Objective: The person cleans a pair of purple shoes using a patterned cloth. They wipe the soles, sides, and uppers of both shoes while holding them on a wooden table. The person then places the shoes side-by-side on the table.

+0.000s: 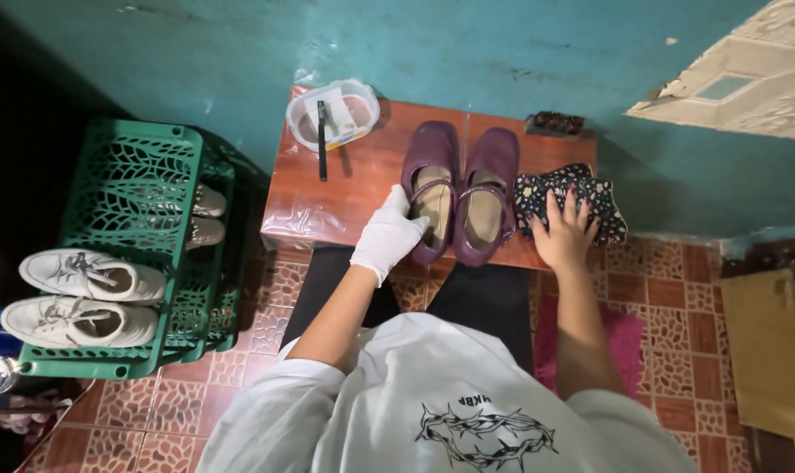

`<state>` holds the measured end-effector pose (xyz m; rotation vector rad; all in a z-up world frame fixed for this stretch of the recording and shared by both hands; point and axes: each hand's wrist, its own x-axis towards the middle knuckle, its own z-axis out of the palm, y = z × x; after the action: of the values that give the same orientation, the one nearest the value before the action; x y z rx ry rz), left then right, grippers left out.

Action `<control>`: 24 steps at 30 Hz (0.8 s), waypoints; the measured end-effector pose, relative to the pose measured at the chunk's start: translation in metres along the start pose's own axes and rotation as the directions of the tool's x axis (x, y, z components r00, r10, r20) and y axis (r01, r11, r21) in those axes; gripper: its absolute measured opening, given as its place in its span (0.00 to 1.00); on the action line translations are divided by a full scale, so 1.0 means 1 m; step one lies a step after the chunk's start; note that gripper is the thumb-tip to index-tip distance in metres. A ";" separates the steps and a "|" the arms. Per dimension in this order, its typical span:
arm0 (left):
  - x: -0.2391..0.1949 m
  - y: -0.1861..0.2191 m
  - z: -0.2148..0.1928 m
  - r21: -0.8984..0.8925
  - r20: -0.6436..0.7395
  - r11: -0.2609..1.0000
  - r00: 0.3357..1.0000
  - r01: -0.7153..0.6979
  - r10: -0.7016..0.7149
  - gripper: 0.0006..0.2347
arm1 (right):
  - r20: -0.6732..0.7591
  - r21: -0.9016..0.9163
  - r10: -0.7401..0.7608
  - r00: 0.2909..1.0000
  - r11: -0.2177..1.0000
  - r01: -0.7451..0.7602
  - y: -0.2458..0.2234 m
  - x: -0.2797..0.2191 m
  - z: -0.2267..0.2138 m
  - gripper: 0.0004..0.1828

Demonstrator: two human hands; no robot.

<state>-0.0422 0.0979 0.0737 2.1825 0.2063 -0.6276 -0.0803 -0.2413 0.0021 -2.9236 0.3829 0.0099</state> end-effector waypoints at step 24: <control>-0.055 0.065 0.075 0.759 0.300 0.450 0.865 -0.472 0.402 0.28 | -0.342 0.621 0.251 0.906 0.784 0.017 0.034 0.037 0.019 0.13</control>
<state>-0.0940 0.0022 0.1063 2.9148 -0.8774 -0.5452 -0.0533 -0.2796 -0.0243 -2.2233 0.5177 -0.6066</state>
